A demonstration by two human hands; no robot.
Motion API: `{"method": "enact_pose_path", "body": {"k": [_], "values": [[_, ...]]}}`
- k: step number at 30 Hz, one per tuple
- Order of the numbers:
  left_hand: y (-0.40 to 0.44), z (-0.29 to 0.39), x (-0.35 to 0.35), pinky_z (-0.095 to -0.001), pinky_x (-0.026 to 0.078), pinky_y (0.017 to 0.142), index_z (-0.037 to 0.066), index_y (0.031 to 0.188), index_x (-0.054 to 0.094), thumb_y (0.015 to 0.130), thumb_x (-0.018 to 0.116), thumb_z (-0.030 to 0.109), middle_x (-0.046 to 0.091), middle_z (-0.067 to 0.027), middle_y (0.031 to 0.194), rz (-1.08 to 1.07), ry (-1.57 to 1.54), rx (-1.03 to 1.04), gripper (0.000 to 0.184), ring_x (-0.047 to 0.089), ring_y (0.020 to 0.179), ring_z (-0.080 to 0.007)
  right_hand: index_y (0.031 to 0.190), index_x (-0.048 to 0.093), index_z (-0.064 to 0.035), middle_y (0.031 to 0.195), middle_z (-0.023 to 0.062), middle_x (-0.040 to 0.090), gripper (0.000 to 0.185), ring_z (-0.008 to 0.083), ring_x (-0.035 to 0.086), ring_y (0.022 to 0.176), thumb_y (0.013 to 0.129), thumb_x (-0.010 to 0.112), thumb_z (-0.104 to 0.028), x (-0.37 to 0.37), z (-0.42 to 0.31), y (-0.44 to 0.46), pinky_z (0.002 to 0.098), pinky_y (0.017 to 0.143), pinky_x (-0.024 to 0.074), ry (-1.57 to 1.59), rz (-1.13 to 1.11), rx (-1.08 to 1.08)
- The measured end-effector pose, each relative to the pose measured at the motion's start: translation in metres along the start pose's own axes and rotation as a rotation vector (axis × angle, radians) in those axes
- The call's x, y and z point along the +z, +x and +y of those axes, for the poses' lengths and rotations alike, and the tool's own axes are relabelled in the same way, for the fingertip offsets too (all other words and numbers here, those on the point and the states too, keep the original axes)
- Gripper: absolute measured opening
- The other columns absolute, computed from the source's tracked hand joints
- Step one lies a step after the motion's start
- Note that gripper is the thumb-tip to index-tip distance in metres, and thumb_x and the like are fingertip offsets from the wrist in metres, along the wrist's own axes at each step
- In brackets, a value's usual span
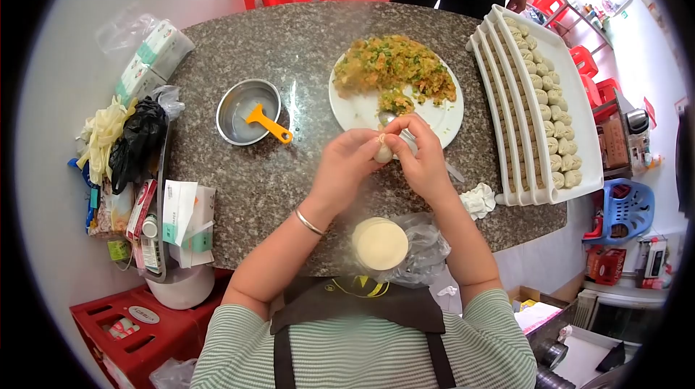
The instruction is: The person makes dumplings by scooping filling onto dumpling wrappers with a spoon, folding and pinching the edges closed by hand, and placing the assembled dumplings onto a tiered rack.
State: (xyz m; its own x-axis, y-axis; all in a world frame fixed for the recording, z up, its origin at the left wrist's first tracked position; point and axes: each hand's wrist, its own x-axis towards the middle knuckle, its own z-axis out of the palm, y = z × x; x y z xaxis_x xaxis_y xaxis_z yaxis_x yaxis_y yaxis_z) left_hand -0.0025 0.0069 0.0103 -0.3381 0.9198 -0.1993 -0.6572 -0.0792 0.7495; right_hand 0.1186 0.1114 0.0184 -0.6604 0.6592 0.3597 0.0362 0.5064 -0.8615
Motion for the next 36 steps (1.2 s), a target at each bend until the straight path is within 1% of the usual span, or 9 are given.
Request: {"method": "enact_pose_path", "body": {"k": [7,14,20,22,25,29,31,33,36], "values": [[0.003,-0.008,-0.007,-0.0263,0.051,0.082,0.002,0.11,0.06,0.096,0.06,0.011,0.064,-0.0048,0.104,-0.042,0.077,0.14,0.017,0.061,0.095,-0.0108,0.09,0.059,-0.0014,0.09,0.0136,0.061,0.009,0.0334,0.058,0.087,0.087,0.063,-0.009,0.006,-0.004,-0.001,0.038,0.078,0.0453,-0.163,0.028,-0.146],[0.004,-0.003,-0.007,-0.0272,0.05,0.084,0.001,0.12,0.057,0.097,0.057,0.011,0.063,-0.006,0.112,-0.178,0.206,0.171,0.025,0.061,0.099,-0.0123,0.088,0.06,-0.0017,0.089,0.0143,0.062,0.007,0.0342,0.058,0.088,0.087,0.063,-0.009,0.002,-0.003,-0.001,0.0394,0.079,0.0453,-0.113,0.105,-0.047],[0.003,0.005,-0.007,-0.0316,0.052,0.089,-0.001,0.13,0.052,0.102,0.05,0.02,0.061,-0.0103,0.118,-0.215,-0.091,-0.132,0.035,0.064,0.104,-0.0209,0.089,0.063,-0.0008,0.089,0.0093,0.064,0.007,0.0228,0.06,0.086,0.087,0.064,-0.007,-0.009,0.003,0.004,0.0321,0.08,0.0459,0.057,0.137,0.038],[0.003,0.007,-0.008,-0.0293,0.055,0.086,-0.003,0.131,0.051,0.102,0.049,0.022,0.062,-0.0116,0.117,-0.242,-0.128,-0.147,0.038,0.065,0.104,-0.0224,0.092,0.065,-0.0007,0.091,0.0044,0.065,0.007,0.0154,0.059,0.086,0.088,0.065,-0.006,-0.013,0.005,0.006,0.0292,0.08,0.0458,0.285,0.063,0.175],[0.004,0.008,-0.009,-0.0301,0.056,0.086,-0.003,0.134,0.047,0.103,0.047,0.026,0.062,-0.0128,0.118,-0.275,-0.162,-0.182,0.042,0.066,0.103,-0.0236,0.096,0.067,-0.0009,0.094,0.0034,0.066,0.009,0.0139,0.059,0.09,0.088,0.064,-0.005,-0.023,0.014,0.003,0.0301,0.082,0.0466,0.361,-0.043,0.183],[0.003,0.011,-0.008,-0.0333,0.054,0.088,0.0,0.139,0.04,0.102,0.05,0.025,0.059,-0.0134,0.122,-0.297,-0.115,-0.188,0.047,0.064,0.105,-0.0234,0.107,0.066,-0.0021,0.101,0.0068,0.067,0.028,0.0165,0.061,0.099,0.08,0.073,-0.009,-0.028,0.006,0.005,0.0302,0.09,0.0465,0.217,-0.086,0.095],[0.0,0.01,-0.001,-0.0337,0.054,0.089,0.0,0.141,0.038,0.101,0.052,0.023,0.059,-0.0142,0.122,-0.286,-0.093,-0.155,0.048,0.064,0.106,-0.0233,0.124,0.06,-0.0075,0.113,0.0103,0.066,0.058,0.0249,0.06,0.109,0.072,0.082,-0.021,-0.036,-0.03,0.001,0.0372,0.097,0.0444,-0.041,-0.262,0.036],[-0.005,0.01,0.002,-0.034,0.054,0.09,0.0,0.142,0.037,0.1,0.054,0.021,0.059,-0.0149,0.123,-0.301,-0.073,-0.136,0.05,0.064,0.107,-0.0233,0.117,0.065,-0.0103,0.11,0.0098,0.067,0.053,0.0281,0.062,0.104,0.069,0.084,-0.018,-0.046,-0.046,0.0,0.0369,0.097,0.0451,-0.252,-0.344,-0.209],[-0.016,0.014,0.005,-0.0354,0.054,0.09,0.0,0.143,0.036,0.096,0.058,0.015,0.062,-0.017,0.12,-0.388,0.006,-0.257,0.054,0.062,0.11,-0.0244,0.116,0.065,-0.008,0.107,0.0073,0.069,0.047,0.0211,0.064,0.1,0.073,0.081,-0.014,-0.088,-0.075,0.01,0.0354,0.094,0.0469,-0.305,-0.258,-0.096]]}}
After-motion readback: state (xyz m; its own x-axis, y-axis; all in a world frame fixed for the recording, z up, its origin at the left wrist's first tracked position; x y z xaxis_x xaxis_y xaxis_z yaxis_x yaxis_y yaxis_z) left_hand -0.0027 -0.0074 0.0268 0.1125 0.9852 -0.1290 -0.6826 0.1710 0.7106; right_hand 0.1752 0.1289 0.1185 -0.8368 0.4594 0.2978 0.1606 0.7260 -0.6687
